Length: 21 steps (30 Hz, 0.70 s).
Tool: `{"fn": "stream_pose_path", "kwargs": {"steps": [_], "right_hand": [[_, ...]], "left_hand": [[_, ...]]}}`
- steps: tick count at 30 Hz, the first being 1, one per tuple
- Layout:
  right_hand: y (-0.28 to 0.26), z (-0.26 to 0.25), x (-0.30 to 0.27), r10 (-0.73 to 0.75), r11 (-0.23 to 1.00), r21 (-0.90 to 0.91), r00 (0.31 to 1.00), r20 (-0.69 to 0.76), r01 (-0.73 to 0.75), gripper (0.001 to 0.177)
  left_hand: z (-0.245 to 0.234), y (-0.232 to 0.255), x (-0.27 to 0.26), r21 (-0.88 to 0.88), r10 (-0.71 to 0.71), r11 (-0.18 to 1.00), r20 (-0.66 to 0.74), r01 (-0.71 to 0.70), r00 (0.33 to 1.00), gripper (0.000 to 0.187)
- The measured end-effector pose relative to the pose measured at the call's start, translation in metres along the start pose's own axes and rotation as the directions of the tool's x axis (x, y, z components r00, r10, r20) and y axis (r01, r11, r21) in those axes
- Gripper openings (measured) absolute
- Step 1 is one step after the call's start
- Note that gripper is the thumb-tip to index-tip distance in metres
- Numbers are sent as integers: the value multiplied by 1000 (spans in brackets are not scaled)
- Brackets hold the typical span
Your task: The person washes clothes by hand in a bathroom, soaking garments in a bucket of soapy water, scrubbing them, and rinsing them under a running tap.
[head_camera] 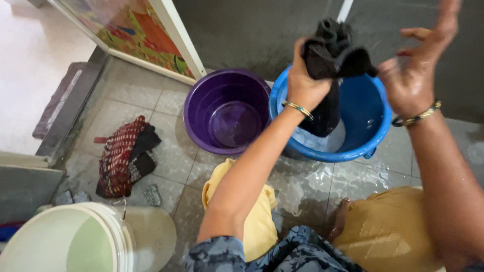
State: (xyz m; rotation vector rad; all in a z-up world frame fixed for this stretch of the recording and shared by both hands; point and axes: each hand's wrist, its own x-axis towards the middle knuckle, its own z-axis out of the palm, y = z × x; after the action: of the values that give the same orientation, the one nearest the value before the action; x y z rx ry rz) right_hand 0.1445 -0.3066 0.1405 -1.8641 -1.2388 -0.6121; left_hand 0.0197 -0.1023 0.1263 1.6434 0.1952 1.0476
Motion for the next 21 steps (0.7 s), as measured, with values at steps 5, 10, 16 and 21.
{"fn": "stream_pose_path", "kwargs": {"steps": [5,10,16,21], "right_hand": [[13,5,-27,330,934,103,936,125,-343,80],[-7,35,-57,196,979,-150,833,517,-137,56],[-69,70,-115,200,962,-262,452,869,78,90],[-75,80,-144,199,960,-265,448,872,91,74]], "left_hand": [[-48,25,31,22,178,984,-119,-176,977,93],[-99,24,48,-13,228,972,-181,-235,957,110],[-164,-1,62,160,288,955,-305,-249,908,107],[-203,-34,50,340,241,930,-282,-139,928,93]]}}
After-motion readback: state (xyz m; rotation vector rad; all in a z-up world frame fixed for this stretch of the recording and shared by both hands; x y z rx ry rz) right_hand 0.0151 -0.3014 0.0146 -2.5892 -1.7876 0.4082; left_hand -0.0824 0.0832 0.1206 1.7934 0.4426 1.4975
